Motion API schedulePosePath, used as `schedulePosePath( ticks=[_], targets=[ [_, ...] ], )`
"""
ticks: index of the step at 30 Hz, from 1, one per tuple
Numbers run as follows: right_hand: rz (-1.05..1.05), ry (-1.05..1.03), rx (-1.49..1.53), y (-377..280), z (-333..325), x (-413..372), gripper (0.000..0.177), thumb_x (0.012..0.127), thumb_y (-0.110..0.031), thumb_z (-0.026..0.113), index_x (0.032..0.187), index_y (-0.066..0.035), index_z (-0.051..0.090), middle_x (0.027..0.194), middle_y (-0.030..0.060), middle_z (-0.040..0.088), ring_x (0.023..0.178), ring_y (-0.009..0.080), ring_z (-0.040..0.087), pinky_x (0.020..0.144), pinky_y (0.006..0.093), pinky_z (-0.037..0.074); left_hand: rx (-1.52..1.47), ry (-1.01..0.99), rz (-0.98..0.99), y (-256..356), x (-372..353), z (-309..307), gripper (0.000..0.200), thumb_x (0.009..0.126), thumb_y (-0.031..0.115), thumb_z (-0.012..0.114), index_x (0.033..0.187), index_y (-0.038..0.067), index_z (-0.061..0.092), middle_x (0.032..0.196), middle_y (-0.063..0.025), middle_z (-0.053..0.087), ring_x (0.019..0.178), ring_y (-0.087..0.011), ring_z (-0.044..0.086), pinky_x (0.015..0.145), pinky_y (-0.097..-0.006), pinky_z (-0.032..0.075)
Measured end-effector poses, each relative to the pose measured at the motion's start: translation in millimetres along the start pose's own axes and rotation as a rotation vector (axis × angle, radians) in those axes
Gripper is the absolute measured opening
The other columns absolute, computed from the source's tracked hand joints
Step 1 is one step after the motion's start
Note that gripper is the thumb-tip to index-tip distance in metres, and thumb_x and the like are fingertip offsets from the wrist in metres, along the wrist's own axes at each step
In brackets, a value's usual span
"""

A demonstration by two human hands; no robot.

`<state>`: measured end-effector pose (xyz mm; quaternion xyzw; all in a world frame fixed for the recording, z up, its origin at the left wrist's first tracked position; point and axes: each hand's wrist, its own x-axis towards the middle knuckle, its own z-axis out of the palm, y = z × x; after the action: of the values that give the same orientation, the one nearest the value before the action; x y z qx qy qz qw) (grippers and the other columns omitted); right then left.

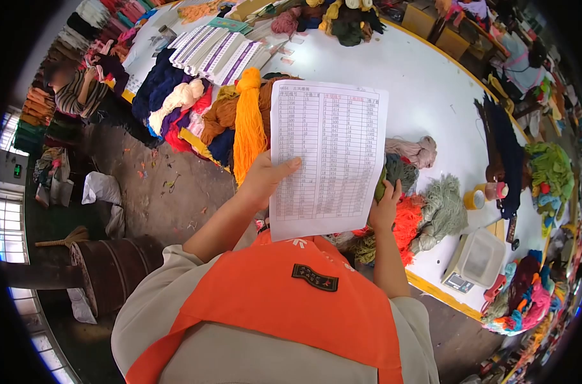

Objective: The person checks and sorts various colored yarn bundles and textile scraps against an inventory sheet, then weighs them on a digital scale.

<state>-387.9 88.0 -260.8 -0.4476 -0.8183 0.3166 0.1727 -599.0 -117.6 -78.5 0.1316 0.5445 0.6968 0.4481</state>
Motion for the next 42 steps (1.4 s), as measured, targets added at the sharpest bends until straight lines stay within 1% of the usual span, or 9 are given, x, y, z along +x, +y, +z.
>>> schedulePosePath(
  ticks=[5, 7, 11, 13, 17, 26, 33, 36, 42],
  targets=[
    [0.002, -0.001, 0.005, -0.5, 0.3, 0.2, 0.055, 0.080, -0.011, 0.071, 0.128, -0.015, 0.045, 0.152, 0.0156, 0.020, 0.125, 0.0389, 0.046, 0.085, 0.0456, 0.051, -0.007, -0.006, -0.009, -1.3, 1.1, 0.0, 0.033, 0.091, 0.012, 0.062, 0.119, -0.004, 0.058, 0.112, -0.0118, 0.065, 0.099, -0.0172, 0.062, 0.086, -0.0327, 0.050],
    [-0.027, 0.023, 0.003, -0.6, 1.5, 0.5, 0.055, 0.080, -0.011, 0.071, 0.128, -0.015, 0.045, 0.152, 0.0163, 0.021, 0.125, 0.0395, 0.046, 0.085, 0.0454, 0.051, -0.010, -0.008, -0.013, -0.3, 1.4, 1.4, 0.033, 0.091, 0.012, 0.062, 0.120, -0.004, 0.058, 0.112, -0.0120, 0.065, 0.099, -0.0173, 0.062, 0.086, -0.0328, 0.050],
    [0.013, 0.003, 0.009, -0.1, 1.3, 1.1, 0.054, 0.081, -0.012, 0.071, 0.128, -0.014, 0.045, 0.152, 0.0171, 0.021, 0.124, 0.0402, 0.045, 0.086, 0.0452, 0.050, -0.018, 0.006, -0.024, -3.0, 2.4, 1.8, 0.034, 0.091, 0.012, 0.063, 0.120, -0.005, 0.057, 0.112, -0.0126, 0.065, 0.099, -0.0178, 0.063, 0.087, -0.0333, 0.050],
    [-0.021, 0.023, 0.025, 1.7, 2.2, 0.5, 0.054, 0.081, -0.013, 0.071, 0.128, -0.014, 0.045, 0.152, 0.0173, 0.021, 0.125, 0.0405, 0.045, 0.086, 0.0455, 0.050, -0.012, 0.006, -0.034, -4.3, 3.0, 1.6, 0.035, 0.091, 0.012, 0.063, 0.120, -0.005, 0.057, 0.112, -0.0128, 0.065, 0.099, -0.0178, 0.063, 0.087, -0.0335, 0.050],
    [-0.010, 0.020, 0.020, 1.6, 2.3, 0.3, 0.053, 0.082, -0.014, 0.071, 0.128, -0.015, 0.045, 0.152, 0.0173, 0.021, 0.125, 0.0406, 0.045, 0.086, 0.0457, 0.050, -0.018, -0.007, -0.033, -6.0, 4.0, 1.7, 0.036, 0.090, 0.013, 0.064, 0.120, -0.005, 0.057, 0.113, -0.0127, 0.065, 0.099, -0.0179, 0.062, 0.087, -0.0336, 0.050],
    [0.013, 0.010, -0.005, 0.0, 2.9, 1.8, 0.056, 0.080, -0.012, 0.072, 0.129, -0.014, 0.045, 0.153, 0.0141, 0.020, 0.125, 0.0374, 0.046, 0.086, 0.0448, 0.051, -0.046, -0.004, -0.048, -10.8, 4.8, -0.9, 0.036, 0.090, 0.012, 0.064, 0.121, -0.005, 0.056, 0.115, -0.0127, 0.064, 0.101, -0.0188, 0.062, 0.089, -0.0344, 0.049],
    [-0.007, 0.023, -0.006, 1.0, 3.8, 2.2, 0.055, 0.080, -0.012, 0.071, 0.129, -0.014, 0.045, 0.153, 0.0143, 0.020, 0.125, 0.0373, 0.046, 0.086, 0.0450, 0.050, -0.043, -0.008, -0.065, -12.9, 5.4, -1.2, 0.036, 0.091, 0.011, 0.063, 0.122, -0.005, 0.056, 0.115, -0.0130, 0.064, 0.102, -0.0186, 0.061, 0.090, -0.0343, 0.049],
    [0.029, 0.003, -0.005, 0.7, 2.9, 1.7, 0.055, 0.080, -0.011, 0.071, 0.129, -0.014, 0.045, 0.153, 0.0144, 0.020, 0.126, 0.0376, 0.045, 0.086, 0.0454, 0.050, -0.024, -0.001, -0.049, -17.5, 7.8, -4.2, 0.035, 0.091, 0.011, 0.062, 0.122, -0.005, 0.056, 0.115, -0.0132, 0.064, 0.101, -0.0187, 0.061, 0.089, -0.0343, 0.049],
    [-0.003, 0.014, 0.002, 3.3, 4.2, 1.9, 0.055, 0.080, -0.010, 0.071, 0.129, -0.015, 0.045, 0.153, 0.0147, 0.020, 0.127, 0.0385, 0.043, 0.086, 0.0458, 0.050, -0.032, 0.000, -0.060, -14.1, 5.5, -2.0, 0.035, 0.091, 0.011, 0.061, 0.122, -0.005, 0.056, 0.114, -0.0135, 0.064, 0.101, -0.0186, 0.061, 0.088, -0.0342, 0.049]
  ],
)
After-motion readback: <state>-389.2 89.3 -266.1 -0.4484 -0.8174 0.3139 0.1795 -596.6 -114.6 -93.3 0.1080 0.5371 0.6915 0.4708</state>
